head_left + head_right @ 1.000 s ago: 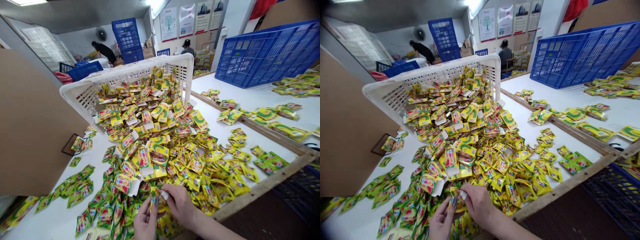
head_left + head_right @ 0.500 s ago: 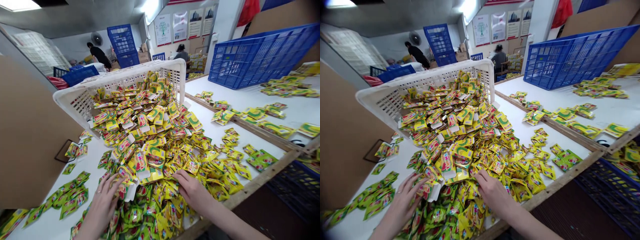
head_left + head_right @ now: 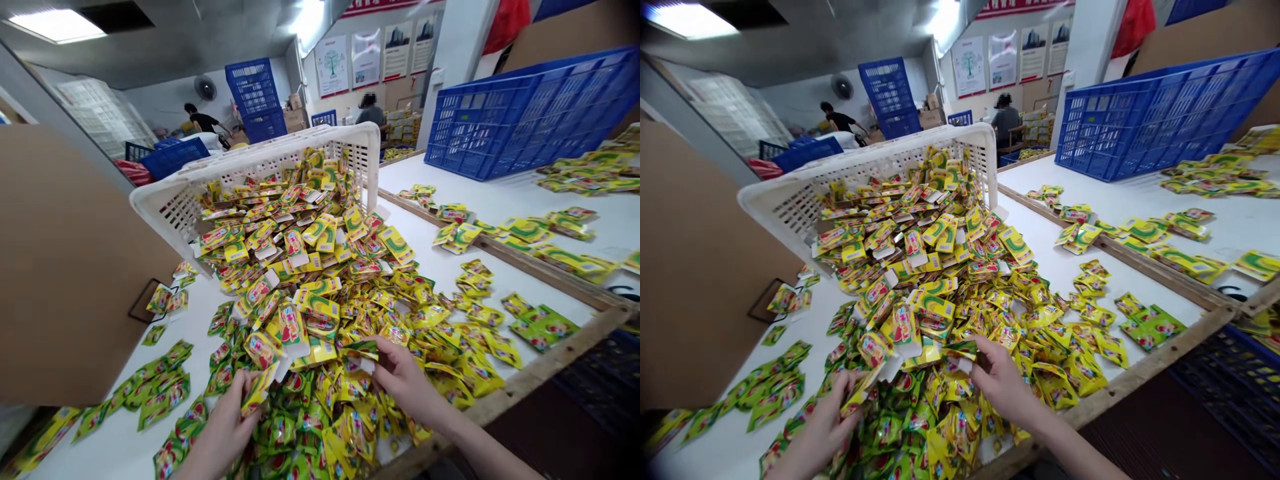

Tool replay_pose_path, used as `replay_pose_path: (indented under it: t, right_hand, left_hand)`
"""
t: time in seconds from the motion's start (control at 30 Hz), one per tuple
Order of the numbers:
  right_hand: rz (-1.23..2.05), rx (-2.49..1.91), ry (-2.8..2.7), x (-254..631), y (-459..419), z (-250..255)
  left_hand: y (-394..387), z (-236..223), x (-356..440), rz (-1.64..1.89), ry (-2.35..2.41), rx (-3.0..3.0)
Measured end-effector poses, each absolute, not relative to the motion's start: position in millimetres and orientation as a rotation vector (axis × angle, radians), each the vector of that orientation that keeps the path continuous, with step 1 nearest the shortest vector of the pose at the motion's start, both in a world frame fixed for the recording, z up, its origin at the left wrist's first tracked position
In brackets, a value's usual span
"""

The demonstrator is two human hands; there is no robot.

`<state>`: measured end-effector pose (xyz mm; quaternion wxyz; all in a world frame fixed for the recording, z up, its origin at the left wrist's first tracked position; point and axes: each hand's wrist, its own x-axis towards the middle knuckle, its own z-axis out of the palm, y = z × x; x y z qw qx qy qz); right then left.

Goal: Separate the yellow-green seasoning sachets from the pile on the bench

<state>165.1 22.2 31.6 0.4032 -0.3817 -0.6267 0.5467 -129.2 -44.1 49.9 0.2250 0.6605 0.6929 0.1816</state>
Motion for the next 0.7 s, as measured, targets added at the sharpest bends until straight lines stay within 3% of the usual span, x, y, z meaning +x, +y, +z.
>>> replay_pose_path:
  t: [0.13, 0.3, 0.57, 0.7]
  right_hand:
    - [1.648, -0.652, -1.363, 136, 14, 56]
    - [1.321, -0.436, -1.772, 120, 21, 83]
    - [1.038, -0.627, -2.499, 141, 14, 96]
    - [1.134, -0.673, -2.579, 150, 13, 104]
  left_hand:
    - [-62, 48, -84, 0.912, 1.617, 1.279]
    - [-72, 46, -40, 0.972, 1.420, 0.804]
    - [-67, 38, -22, 0.873, 1.458, 1.147]
    - [-71, 28, -14, 0.863, 1.444, 1.181]
